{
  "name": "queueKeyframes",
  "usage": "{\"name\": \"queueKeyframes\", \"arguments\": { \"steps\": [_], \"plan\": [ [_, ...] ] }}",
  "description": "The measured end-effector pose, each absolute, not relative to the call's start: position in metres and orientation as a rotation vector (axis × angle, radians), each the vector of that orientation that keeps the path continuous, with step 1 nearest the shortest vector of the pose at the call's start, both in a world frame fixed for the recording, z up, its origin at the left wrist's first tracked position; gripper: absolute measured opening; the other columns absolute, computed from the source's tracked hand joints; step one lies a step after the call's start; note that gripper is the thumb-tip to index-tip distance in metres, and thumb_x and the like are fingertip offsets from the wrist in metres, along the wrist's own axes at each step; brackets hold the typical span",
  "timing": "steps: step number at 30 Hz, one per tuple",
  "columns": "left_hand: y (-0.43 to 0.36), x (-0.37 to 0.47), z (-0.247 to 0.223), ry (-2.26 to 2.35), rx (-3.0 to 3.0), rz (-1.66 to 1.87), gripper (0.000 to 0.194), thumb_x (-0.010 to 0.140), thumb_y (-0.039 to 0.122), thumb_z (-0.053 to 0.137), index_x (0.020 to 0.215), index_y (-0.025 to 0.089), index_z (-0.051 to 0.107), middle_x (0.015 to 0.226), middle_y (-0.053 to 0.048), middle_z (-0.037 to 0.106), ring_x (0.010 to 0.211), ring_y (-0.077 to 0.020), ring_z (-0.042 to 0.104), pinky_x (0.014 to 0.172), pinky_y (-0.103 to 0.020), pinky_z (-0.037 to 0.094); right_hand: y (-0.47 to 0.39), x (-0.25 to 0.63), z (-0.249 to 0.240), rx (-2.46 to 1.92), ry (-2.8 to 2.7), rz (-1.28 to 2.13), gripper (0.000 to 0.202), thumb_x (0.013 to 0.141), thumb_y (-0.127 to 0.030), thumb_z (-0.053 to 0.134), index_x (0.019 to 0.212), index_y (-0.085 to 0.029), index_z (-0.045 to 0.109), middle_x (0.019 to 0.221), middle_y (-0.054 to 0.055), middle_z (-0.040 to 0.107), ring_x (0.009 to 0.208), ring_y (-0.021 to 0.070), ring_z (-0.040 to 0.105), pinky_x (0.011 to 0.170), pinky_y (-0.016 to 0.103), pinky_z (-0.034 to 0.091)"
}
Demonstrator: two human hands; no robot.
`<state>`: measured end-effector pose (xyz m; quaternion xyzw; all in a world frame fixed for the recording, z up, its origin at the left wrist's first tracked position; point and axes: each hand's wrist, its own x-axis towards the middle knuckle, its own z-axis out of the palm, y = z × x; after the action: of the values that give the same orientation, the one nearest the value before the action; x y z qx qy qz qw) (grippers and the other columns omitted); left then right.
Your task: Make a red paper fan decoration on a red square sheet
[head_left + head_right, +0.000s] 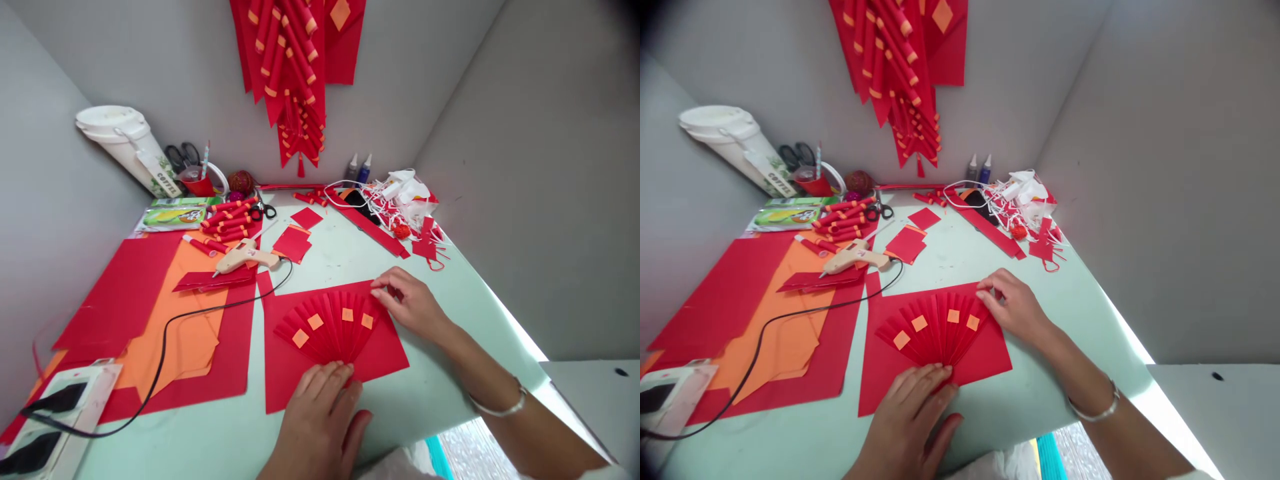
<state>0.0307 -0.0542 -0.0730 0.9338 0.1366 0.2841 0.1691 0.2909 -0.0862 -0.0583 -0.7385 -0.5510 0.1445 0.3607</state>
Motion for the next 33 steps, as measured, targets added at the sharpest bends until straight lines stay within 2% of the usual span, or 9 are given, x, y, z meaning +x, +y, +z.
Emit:
{"name": "queueKeyframes", "arguments": {
  "steps": [4, 15, 22, 33],
  "plan": [
    [-0.052, 0.032, -0.073, 0.391, 2.638, 0.844, 0.019, 0.087, 0.024, 0.055, 0.101, 0.019, 0.068, 0.105, -0.008, 0.075, 0.091, -0.0268, 0.070, 0.079, -0.043, 0.057, -0.107, 0.272, -0.060, -1.821, -1.503, 0.270, 0.014, 0.091, -0.023, 0.053, 0.099, -0.025, 0.065, 0.096, 0.007, 0.061, 0.085, 0.0198, 0.059, 0.074, 0.033, 0.049],
    [-0.047, 0.036, -0.071, 0.388, 2.602, 0.836, 0.017, 0.087, 0.018, 0.057, 0.099, 0.019, 0.069, 0.100, -0.006, 0.076, 0.089, -0.0228, 0.070, 0.079, -0.037, 0.055, -0.109, 0.275, -0.070, -1.711, -1.664, 0.341, 0.036, 0.078, -0.005, 0.056, 0.109, -0.024, 0.061, 0.111, 0.008, 0.055, 0.104, 0.0239, 0.053, 0.091, 0.041, 0.048],
    [-0.046, 0.037, -0.071, 0.371, 2.598, 0.826, 0.017, 0.086, 0.016, 0.058, 0.098, 0.018, 0.069, 0.100, -0.006, 0.076, 0.089, -0.0231, 0.070, 0.079, -0.037, 0.055, -0.109, 0.278, -0.072, -1.715, -1.728, 0.354, 0.038, 0.076, -0.005, 0.059, 0.110, -0.022, 0.062, 0.127, 0.010, 0.049, 0.122, 0.0273, 0.042, 0.105, 0.046, 0.040],
    [-0.046, 0.037, -0.071, 0.372, 2.586, 0.831, 0.016, 0.086, 0.016, 0.058, 0.097, 0.018, 0.069, 0.099, -0.006, 0.076, 0.088, -0.0230, 0.070, 0.078, -0.037, 0.055, -0.107, 0.274, -0.064, -1.751, -1.737, 0.426, 0.034, 0.077, -0.009, 0.062, 0.109, -0.019, 0.063, 0.133, 0.012, 0.046, 0.127, 0.0284, 0.039, 0.108, 0.046, 0.036]
  ]
}}
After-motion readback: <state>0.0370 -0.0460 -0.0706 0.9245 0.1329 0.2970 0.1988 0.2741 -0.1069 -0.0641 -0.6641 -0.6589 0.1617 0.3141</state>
